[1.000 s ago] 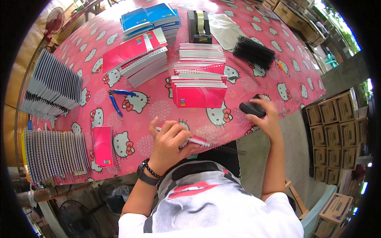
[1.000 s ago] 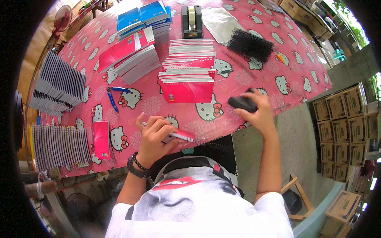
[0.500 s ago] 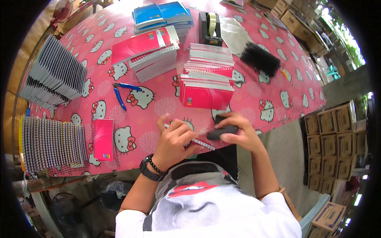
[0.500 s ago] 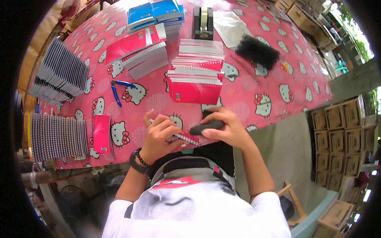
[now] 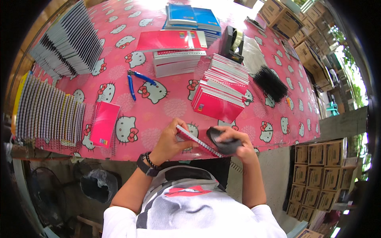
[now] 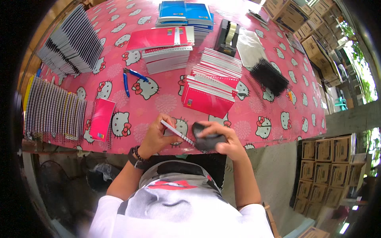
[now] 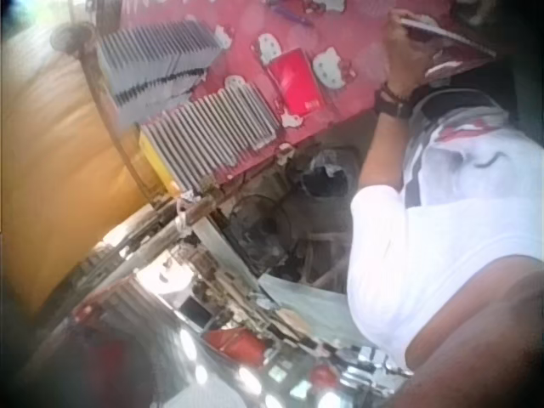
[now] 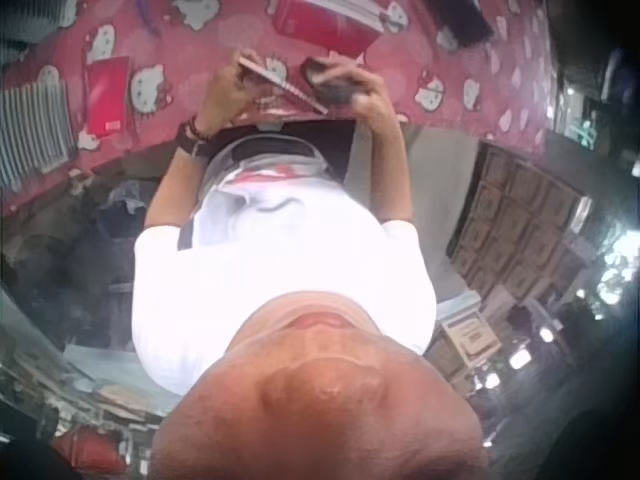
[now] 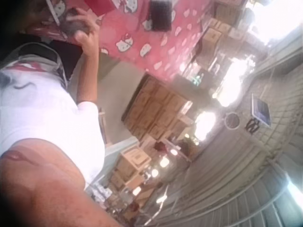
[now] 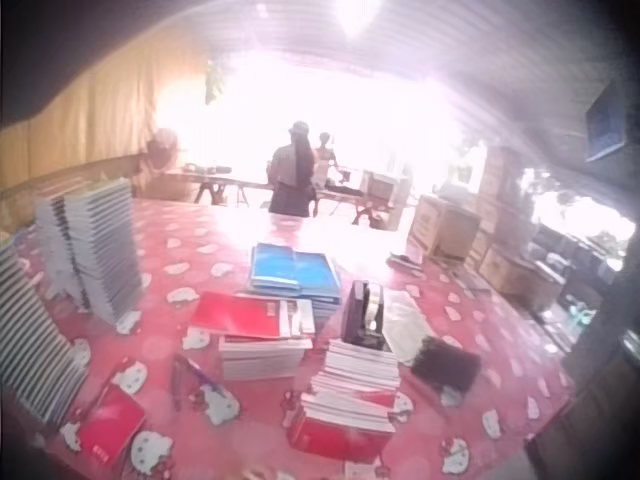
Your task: The person inserts spiral bindings into notebooks and stacks them on a table. The person handles yellow and pink notebooks, using a black spiral binding tool to secure the bindings.
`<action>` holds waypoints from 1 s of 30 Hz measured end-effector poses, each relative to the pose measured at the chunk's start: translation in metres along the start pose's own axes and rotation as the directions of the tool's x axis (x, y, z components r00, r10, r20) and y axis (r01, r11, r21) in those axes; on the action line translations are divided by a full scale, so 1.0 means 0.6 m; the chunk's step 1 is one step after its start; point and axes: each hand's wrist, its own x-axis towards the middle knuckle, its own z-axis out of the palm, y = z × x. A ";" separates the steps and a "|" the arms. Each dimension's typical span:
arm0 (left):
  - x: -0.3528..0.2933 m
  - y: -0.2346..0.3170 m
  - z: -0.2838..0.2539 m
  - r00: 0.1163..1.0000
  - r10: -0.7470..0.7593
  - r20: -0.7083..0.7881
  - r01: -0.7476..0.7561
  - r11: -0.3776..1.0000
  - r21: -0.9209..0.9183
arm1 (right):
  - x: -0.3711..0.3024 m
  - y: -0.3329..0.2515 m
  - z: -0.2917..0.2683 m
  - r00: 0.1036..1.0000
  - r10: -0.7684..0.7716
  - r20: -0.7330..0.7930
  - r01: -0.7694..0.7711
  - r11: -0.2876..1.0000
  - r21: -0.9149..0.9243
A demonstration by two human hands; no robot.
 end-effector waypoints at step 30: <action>0.005 0.023 -0.005 0.999 -0.015 0.039 0.015 1.000 -0.011 | -0.026 -0.027 -0.015 0.795 -0.277 -0.540 0.173 0.956 -0.236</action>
